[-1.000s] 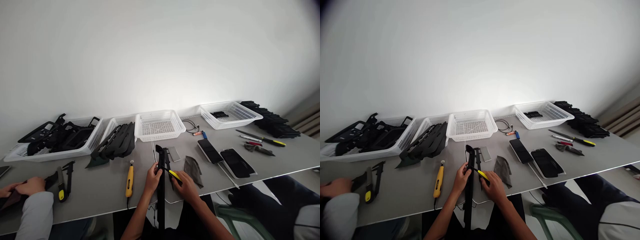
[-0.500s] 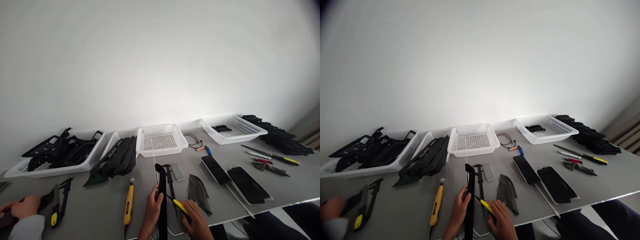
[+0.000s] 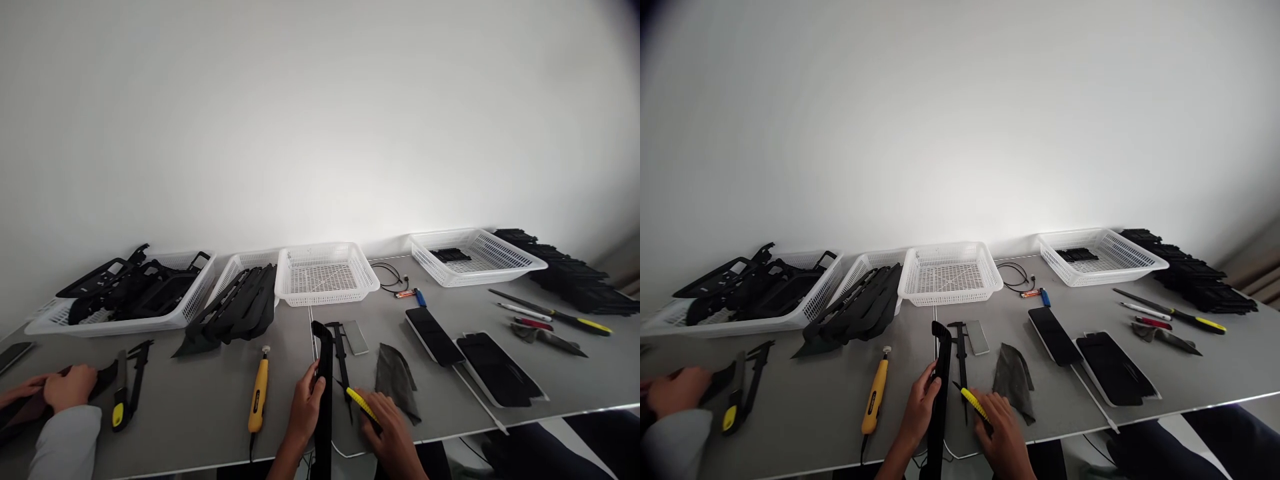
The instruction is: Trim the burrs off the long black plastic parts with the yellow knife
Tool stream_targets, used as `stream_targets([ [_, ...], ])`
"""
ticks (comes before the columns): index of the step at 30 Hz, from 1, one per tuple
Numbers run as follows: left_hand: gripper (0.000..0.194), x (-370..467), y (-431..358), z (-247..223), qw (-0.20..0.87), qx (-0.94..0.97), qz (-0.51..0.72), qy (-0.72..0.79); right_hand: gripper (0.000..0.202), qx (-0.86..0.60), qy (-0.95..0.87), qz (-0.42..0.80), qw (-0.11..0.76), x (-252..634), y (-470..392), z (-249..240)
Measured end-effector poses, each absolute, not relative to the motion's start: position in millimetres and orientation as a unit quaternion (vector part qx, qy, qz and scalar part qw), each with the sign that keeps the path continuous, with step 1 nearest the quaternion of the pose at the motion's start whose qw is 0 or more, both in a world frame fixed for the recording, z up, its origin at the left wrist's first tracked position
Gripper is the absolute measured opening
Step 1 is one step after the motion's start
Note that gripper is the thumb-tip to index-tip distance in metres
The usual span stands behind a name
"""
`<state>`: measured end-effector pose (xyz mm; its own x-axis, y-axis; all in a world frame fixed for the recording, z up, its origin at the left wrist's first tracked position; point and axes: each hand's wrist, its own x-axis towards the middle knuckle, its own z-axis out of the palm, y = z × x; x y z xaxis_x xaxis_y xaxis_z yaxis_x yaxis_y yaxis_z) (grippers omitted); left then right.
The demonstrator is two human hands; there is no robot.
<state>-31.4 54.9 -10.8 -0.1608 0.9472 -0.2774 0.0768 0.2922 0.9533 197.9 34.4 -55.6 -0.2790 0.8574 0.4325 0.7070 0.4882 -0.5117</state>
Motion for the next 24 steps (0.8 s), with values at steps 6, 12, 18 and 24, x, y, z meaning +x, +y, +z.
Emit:
stream_targets([
  [6, 0.063, -30, 54, -7, 0.499, 0.431, 0.446, 0.605, 0.044, -0.496, -0.788, 0.138, 0.337, 198, 35, -53],
  [12, 0.058, -28, 53, 4, 0.507, 0.451, 0.448, 0.583, 0.043, -0.516, -0.763, 0.147, 0.360, 195, 39, -48],
  [18, 0.053, -26, 56, 9, 0.510, 0.461, 0.456, 0.565, 0.041, -0.523, -0.752, 0.157, 0.369, 193, 41, -49],
  [24, 0.054, -24, 52, 8, 0.528, 0.447, 0.452, 0.563, 0.043, -0.528, -0.750, 0.165, 0.363, 197, 37, -51],
])
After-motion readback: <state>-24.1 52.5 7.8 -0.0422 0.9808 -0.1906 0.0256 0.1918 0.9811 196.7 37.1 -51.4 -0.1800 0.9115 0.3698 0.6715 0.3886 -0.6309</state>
